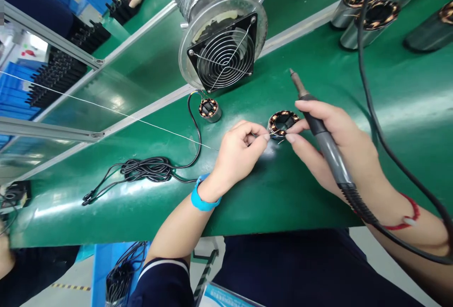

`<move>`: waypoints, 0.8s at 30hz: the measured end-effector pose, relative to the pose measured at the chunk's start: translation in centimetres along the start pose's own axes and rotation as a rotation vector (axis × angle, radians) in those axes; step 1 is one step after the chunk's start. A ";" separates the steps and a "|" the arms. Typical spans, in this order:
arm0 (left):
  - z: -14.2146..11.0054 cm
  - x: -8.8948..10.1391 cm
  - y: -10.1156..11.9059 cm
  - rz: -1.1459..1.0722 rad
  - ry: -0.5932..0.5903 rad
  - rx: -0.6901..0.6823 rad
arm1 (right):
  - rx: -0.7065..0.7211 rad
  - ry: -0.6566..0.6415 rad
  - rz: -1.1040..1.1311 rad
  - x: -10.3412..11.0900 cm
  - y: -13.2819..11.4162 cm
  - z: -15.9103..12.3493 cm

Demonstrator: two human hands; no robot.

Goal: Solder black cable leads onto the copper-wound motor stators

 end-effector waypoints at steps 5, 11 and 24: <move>-0.1 0.0 0.4 -0.021 -0.032 -0.075 | 0.048 -0.023 -0.017 -0.9 -0.8 0.1; -1.8 -0.7 3.6 0.291 -0.068 -0.549 | 0.027 0.020 0.080 -0.8 -0.8 0.0; -3.1 -1.6 3.9 0.640 -0.064 -0.862 | 0.086 -0.036 0.124 -1.0 0.1 0.2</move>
Point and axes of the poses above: each hand's wrist, its own z-axis towards the middle knuckle, its own x-axis out of the back of the hand, y = z × x, the point moved 9 cm from there along z, towards the middle knuckle, and after that the axes turned 14 degrees about -z, right-handed, at the moved point
